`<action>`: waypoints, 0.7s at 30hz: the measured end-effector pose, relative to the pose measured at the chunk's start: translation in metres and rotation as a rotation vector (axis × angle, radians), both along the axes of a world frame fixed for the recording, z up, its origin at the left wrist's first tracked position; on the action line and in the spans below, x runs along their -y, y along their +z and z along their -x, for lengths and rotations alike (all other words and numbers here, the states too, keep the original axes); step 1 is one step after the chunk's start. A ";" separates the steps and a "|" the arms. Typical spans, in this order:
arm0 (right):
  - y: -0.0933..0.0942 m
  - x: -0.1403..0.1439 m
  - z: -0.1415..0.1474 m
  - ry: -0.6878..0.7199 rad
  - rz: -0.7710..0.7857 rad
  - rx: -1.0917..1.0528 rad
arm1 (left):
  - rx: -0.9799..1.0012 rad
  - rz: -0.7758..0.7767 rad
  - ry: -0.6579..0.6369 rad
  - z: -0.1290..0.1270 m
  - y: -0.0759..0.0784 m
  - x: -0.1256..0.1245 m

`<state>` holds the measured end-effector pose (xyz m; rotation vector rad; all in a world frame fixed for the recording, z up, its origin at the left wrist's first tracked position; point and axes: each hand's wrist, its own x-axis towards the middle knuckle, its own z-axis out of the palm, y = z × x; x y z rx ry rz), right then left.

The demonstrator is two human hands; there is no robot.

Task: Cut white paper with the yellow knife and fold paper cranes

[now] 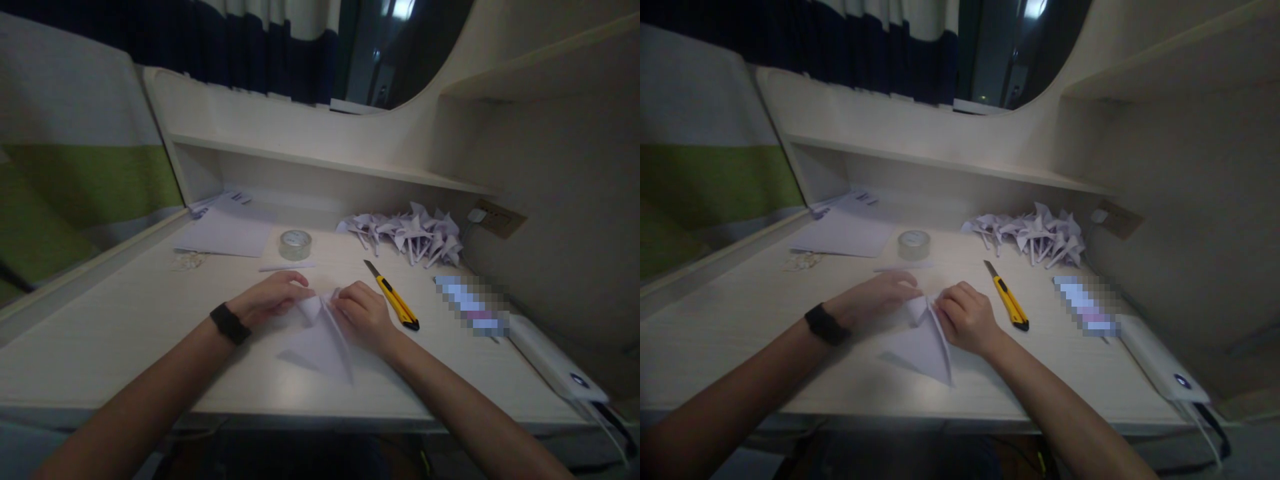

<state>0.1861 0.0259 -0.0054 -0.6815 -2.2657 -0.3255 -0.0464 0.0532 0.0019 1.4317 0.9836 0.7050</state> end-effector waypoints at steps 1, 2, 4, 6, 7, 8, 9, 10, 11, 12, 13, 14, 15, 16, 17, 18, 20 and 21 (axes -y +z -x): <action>0.001 0.001 0.000 0.004 -0.022 0.012 | 0.001 0.009 -0.010 0.001 0.000 0.000; 0.003 0.002 0.000 0.008 -0.042 0.028 | 0.000 0.013 -0.017 0.001 0.000 0.000; 0.005 0.004 0.001 0.016 -0.086 0.052 | 0.003 0.011 -0.023 0.001 0.000 0.001; 0.008 0.006 0.001 0.024 -0.122 0.054 | 0.019 0.011 -0.026 0.001 0.001 0.001; 0.010 0.006 0.001 0.031 -0.134 0.047 | 0.027 0.015 -0.034 0.001 0.002 0.001; 0.011 0.007 0.001 0.040 -0.141 0.035 | 0.034 0.020 -0.045 0.001 0.003 0.001; 0.011 0.007 0.001 0.052 -0.142 0.023 | 0.039 0.025 -0.058 0.002 0.004 0.002; 0.012 0.007 0.001 0.064 -0.144 0.010 | 0.042 0.028 -0.072 0.002 0.005 0.001; 0.011 0.007 0.001 0.075 -0.147 -0.006 | 0.043 0.026 -0.089 0.003 0.005 0.001; 0.011 0.007 0.002 0.084 -0.152 -0.024 | 0.044 0.021 -0.105 0.004 0.005 0.000; 0.010 0.007 0.002 0.093 -0.156 -0.042 | 0.045 0.012 -0.119 0.005 0.005 0.000; 0.009 0.007 0.003 0.101 -0.158 -0.061 | 0.049 -0.001 -0.133 0.006 0.004 -0.001; 0.009 0.007 0.003 0.109 -0.156 -0.077 | 0.057 -0.015 -0.147 0.006 0.002 -0.002; 0.008 0.008 0.004 0.115 -0.152 -0.092 | 0.071 -0.028 -0.157 0.007 0.001 -0.003; 0.008 0.008 0.005 0.121 -0.144 -0.102 | 0.088 -0.040 -0.166 0.007 -0.001 -0.003; 0.008 0.009 0.005 0.129 -0.137 -0.110 | 0.105 -0.047 -0.175 0.007 -0.001 -0.003; 0.009 0.010 0.007 0.146 -0.124 -0.128 | 0.137 -0.044 -0.190 0.006 -0.001 -0.002; 0.010 0.011 0.007 0.155 -0.121 -0.137 | 0.152 -0.038 -0.191 0.006 0.000 -0.001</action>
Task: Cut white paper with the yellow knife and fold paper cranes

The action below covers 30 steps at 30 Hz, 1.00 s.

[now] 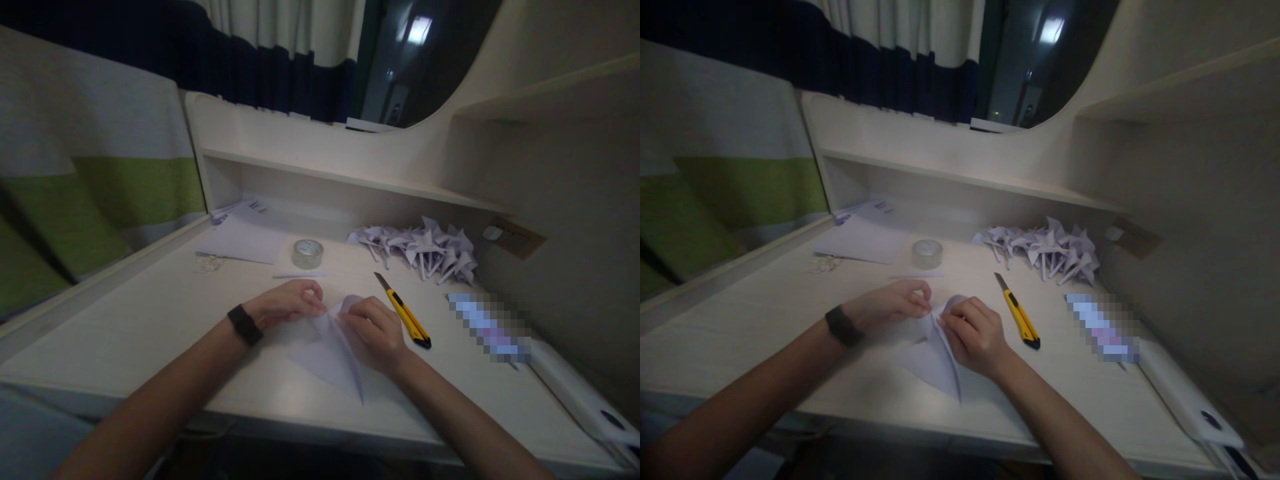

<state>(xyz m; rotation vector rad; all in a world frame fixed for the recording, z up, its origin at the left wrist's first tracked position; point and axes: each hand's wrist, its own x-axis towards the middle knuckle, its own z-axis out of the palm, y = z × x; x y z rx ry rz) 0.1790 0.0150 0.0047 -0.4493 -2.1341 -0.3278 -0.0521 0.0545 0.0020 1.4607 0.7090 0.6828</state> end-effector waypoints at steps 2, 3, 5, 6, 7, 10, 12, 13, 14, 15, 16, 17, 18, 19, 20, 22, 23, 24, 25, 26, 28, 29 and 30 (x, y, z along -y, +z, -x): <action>0.001 0.001 0.001 0.014 0.003 -0.012 | 0.022 0.018 0.000 -0.001 0.004 0.003; 0.001 0.001 0.001 0.016 0.003 -0.017 | 0.027 0.028 0.004 -0.002 0.006 0.004; 0.001 0.002 0.002 0.017 0.003 -0.021 | 0.025 0.046 0.010 -0.003 0.010 0.006; 0.001 0.002 0.002 0.017 0.003 -0.022 | 0.023 0.051 0.009 -0.003 0.011 0.007; 0.001 0.002 0.002 0.019 0.003 -0.021 | 0.025 0.053 0.003 -0.003 0.011 0.007; 0.001 0.002 0.002 0.034 0.007 -0.017 | 0.036 0.038 -0.032 -0.002 0.008 0.005; 0.001 0.002 0.002 0.039 0.004 -0.019 | 0.031 0.028 -0.041 -0.001 0.005 0.003; 0.002 0.002 0.002 0.039 0.001 -0.021 | 0.024 0.025 -0.040 0.000 0.004 0.003; 0.002 0.002 0.003 0.039 -0.005 -0.024 | 0.013 0.026 -0.034 0.000 0.004 0.003; 0.003 0.002 0.003 0.037 -0.010 -0.025 | -0.002 0.030 -0.025 0.000 0.005 0.003; 0.003 0.002 0.004 0.036 -0.015 -0.026 | -0.017 0.037 -0.013 -0.001 0.006 0.004; 0.002 0.002 0.004 0.034 -0.022 -0.028 | -0.029 0.043 0.003 -0.001 0.007 0.004; 0.002 0.002 0.004 0.030 -0.027 -0.030 | -0.036 0.050 0.019 -0.002 0.007 0.005; 0.001 0.001 0.004 0.026 -0.033 -0.029 | -0.036 0.057 0.034 -0.002 0.008 0.005; 0.000 0.001 0.003 0.022 -0.037 -0.026 | -0.028 0.061 0.044 -0.002 0.008 0.005; -0.002 0.001 0.002 0.018 -0.040 -0.020 | -0.002 0.068 0.040 -0.002 0.007 0.005; -0.002 0.001 0.002 0.017 -0.039 -0.017 | 0.005 0.074 0.027 -0.002 0.007 0.005; -0.002 0.001 0.001 0.021 -0.039 -0.017 | 0.008 0.083 0.010 -0.002 0.006 0.005; -0.001 0.002 0.001 0.028 -0.038 -0.020 | 0.007 0.094 -0.012 -0.001 0.006 0.004; -0.001 0.002 0.002 0.037 -0.032 -0.024 | 0.007 0.106 -0.033 -0.001 0.005 0.004; 0.002 0.004 0.003 0.056 -0.016 -0.035 | 0.016 0.126 -0.059 -0.001 0.006 0.005; 0.003 0.005 0.004 0.062 -0.008 -0.047 | 0.027 0.133 -0.067 -0.001 0.006 0.005; 0.004 0.006 0.004 0.063 -0.002 -0.062 | 0.038 0.137 -0.071 -0.001 0.006 0.005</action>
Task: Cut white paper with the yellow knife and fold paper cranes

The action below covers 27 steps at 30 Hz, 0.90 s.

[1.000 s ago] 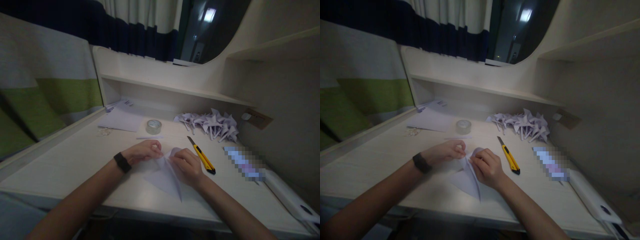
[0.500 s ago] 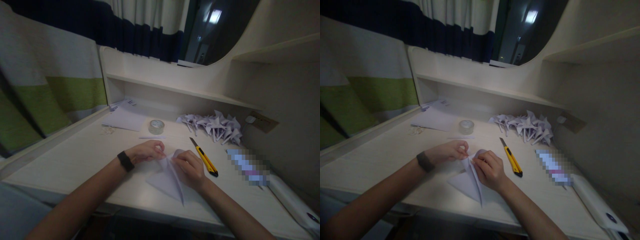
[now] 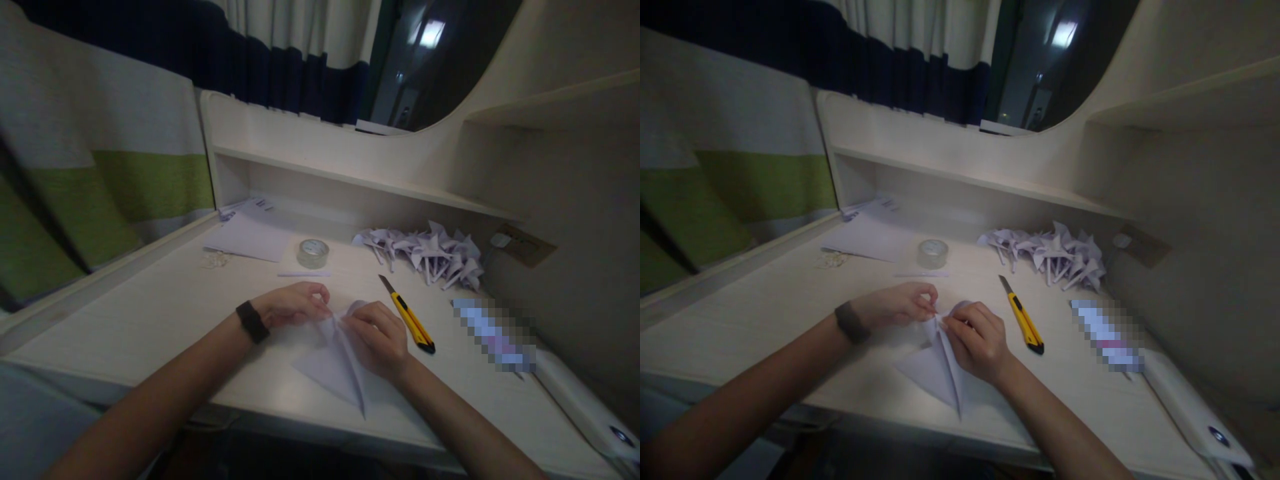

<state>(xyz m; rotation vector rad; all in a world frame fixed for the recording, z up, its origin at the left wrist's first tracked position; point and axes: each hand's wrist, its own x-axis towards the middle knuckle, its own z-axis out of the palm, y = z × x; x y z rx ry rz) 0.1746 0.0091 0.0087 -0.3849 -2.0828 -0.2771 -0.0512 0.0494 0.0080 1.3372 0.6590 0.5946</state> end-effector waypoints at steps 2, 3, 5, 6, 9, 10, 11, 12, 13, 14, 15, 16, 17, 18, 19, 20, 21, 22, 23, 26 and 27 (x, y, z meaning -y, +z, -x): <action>0.001 0.001 0.001 -0.007 -0.005 -0.022 | 0.006 0.012 -0.003 0.000 0.001 0.000; 0.002 0.000 0.001 -0.013 -0.012 -0.023 | 0.003 0.017 -0.003 0.001 0.001 0.000; 0.002 0.000 0.001 -0.023 -0.027 -0.004 | -0.006 0.015 0.003 0.001 0.004 0.001; 0.002 0.000 0.000 -0.028 -0.034 0.008 | -0.012 0.013 0.009 0.001 0.005 0.001; 0.001 -0.001 -0.002 -0.045 -0.047 0.044 | -0.032 0.019 0.012 0.000 0.011 0.002; 0.001 -0.001 -0.002 -0.052 -0.050 0.060 | -0.040 0.024 0.007 -0.001 0.013 0.003; 0.000 -0.001 -0.003 -0.057 -0.053 0.077 | -0.049 0.023 -0.001 -0.001 0.013 0.003; 0.000 -0.001 -0.003 -0.062 -0.055 0.091 | -0.058 0.017 -0.008 -0.002 0.014 0.002; 0.000 0.000 -0.003 -0.067 -0.056 0.103 | -0.067 0.007 -0.014 -0.003 0.013 0.002; 0.000 0.000 -0.003 -0.072 -0.058 0.108 | -0.077 -0.005 -0.014 -0.004 0.013 0.001; 0.000 0.000 -0.003 -0.079 -0.059 0.111 | -0.087 -0.019 -0.010 -0.004 0.012 0.000; 0.000 0.000 -0.003 -0.086 -0.058 0.111 | -0.098 -0.031 -0.003 -0.005 0.012 -0.001; 0.000 -0.001 -0.003 -0.092 -0.053 0.112 | -0.112 -0.045 0.006 -0.005 0.012 -0.002; 0.000 -0.002 -0.003 -0.096 -0.047 0.108 | -0.132 -0.062 0.016 -0.005 0.014 -0.002; -0.001 -0.002 -0.004 -0.098 -0.038 0.098 | -0.160 -0.086 0.030 -0.004 0.017 -0.002; -0.002 -0.004 -0.004 -0.103 -0.025 0.080 | -0.192 -0.117 0.054 -0.004 0.021 -0.002; -0.003 -0.005 -0.005 -0.112 -0.011 0.058 | -0.222 -0.157 0.099 -0.003 0.026 -0.002; -0.003 -0.006 -0.006 -0.128 0.004 0.031 | -0.247 -0.207 0.177 -0.001 0.031 -0.001; -0.004 -0.008 -0.006 -0.149 0.020 0.007 | -0.267 -0.267 0.291 0.000 0.036 0.001; -0.005 -0.013 -0.008 -0.214 0.078 -0.050 | -0.322 -0.415 0.691 0.005 0.040 0.010; -0.005 -0.014 -0.008 -0.236 0.096 -0.073 | -0.337 -0.418 0.754 0.006 0.038 0.014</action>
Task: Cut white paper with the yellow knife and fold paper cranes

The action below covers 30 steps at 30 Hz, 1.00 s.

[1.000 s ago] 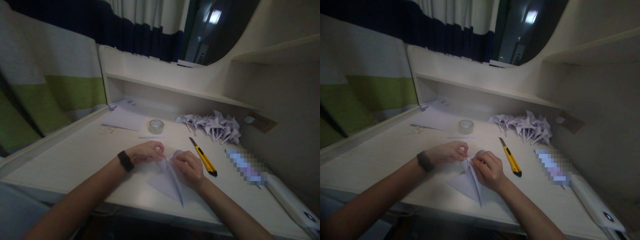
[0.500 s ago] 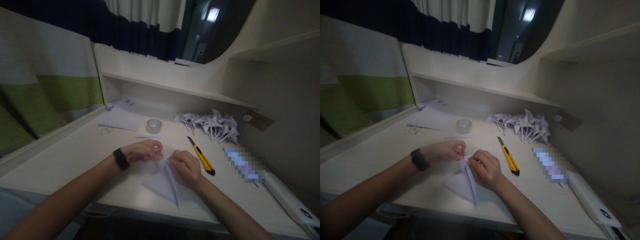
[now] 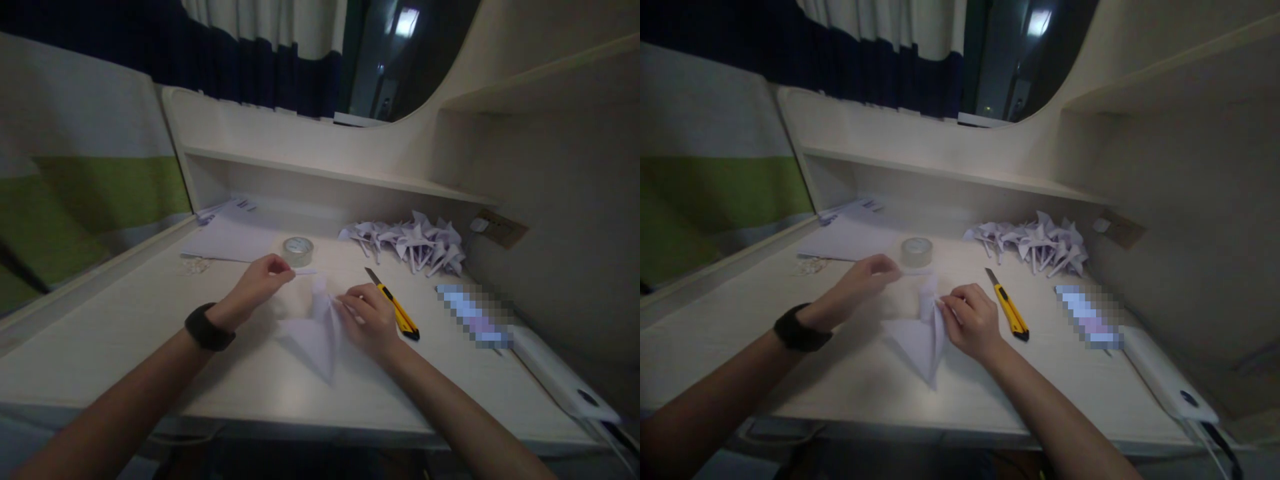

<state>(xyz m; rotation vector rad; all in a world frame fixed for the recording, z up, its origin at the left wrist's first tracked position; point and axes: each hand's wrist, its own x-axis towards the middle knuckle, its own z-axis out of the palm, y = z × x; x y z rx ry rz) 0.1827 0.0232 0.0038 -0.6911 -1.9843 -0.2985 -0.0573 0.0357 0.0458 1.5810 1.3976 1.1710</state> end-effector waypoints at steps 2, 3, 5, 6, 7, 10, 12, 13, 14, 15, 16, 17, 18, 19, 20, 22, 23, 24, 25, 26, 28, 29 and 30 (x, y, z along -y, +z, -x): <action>0.001 -0.002 -0.001 -0.055 0.019 -0.054 | 0.048 0.104 -0.024 0.000 -0.010 0.011; 0.001 -0.003 -0.001 -0.088 0.017 -0.081 | 0.103 0.158 -0.047 -0.002 -0.015 0.017; 0.002 -0.003 -0.001 -0.145 0.001 -0.111 | 0.199 0.243 -0.150 -0.009 -0.026 0.029; 0.002 -0.003 -0.001 -0.167 -0.010 -0.114 | 0.192 0.244 -0.215 -0.013 -0.030 0.033; 0.002 -0.003 -0.001 -0.185 -0.020 -0.112 | 0.137 0.230 -0.226 -0.019 -0.033 0.037; 0.003 -0.001 0.001 -0.225 -0.039 -0.066 | -0.042 0.152 -0.129 -0.033 -0.034 0.036; 0.002 0.001 0.003 -0.241 -0.041 0.005 | -0.194 0.034 -0.042 -0.037 -0.030 0.027; 0.002 0.001 0.003 -0.243 -0.036 0.056 | -0.278 -0.043 -0.018 -0.037 -0.028 0.022; 0.001 0.001 0.004 -0.245 -0.027 0.110 | -0.357 -0.118 -0.008 -0.036 -0.025 0.016; 0.000 0.001 0.004 -0.247 -0.012 0.167 | -0.424 -0.182 -0.009 -0.035 -0.023 0.009; -0.001 0.001 0.004 -0.252 0.007 0.224 | -0.474 -0.226 -0.020 -0.034 -0.021 0.003; -0.002 0.001 0.005 -0.263 0.031 0.277 | -0.502 -0.252 -0.033 -0.033 -0.020 -0.004; -0.004 0.000 0.005 -0.277 0.055 0.325 | -0.511 -0.266 -0.053 -0.032 -0.020 -0.011; -0.005 0.000 0.005 -0.293 0.080 0.368 | -0.505 -0.266 -0.083 -0.031 -0.021 -0.018; -0.007 0.000 0.005 -0.305 0.105 0.404 | -0.487 -0.261 -0.112 -0.030 -0.023 -0.025; -0.008 0.001 0.005 -0.317 0.148 0.451 | -0.458 -0.225 -0.166 -0.031 -0.029 -0.039; -0.008 0.001 0.005 -0.317 0.166 0.462 | -0.443 -0.206 -0.194 -0.031 -0.033 -0.044; -0.008 0.002 0.005 -0.318 0.181 0.466 | -0.421 -0.188 -0.218 -0.031 -0.037 -0.047; -0.008 0.002 0.005 -0.318 0.194 0.466 | -0.396 -0.181 -0.224 -0.030 -0.040 -0.048; -0.008 0.003 0.005 -0.315 0.207 0.466 | -0.380 -0.189 -0.212 -0.029 -0.042 -0.048; -0.006 0.003 0.004 -0.298 0.235 0.464 | -0.407 -0.257 -0.127 -0.026 -0.043 -0.040; -0.006 0.003 0.004 -0.281 0.250 0.465 | -0.472 -0.313 -0.093 -0.023 -0.043 -0.034; -0.006 0.003 0.004 -0.260 0.264 0.464 | -0.554 -0.350 -0.081 -0.020 -0.042 -0.027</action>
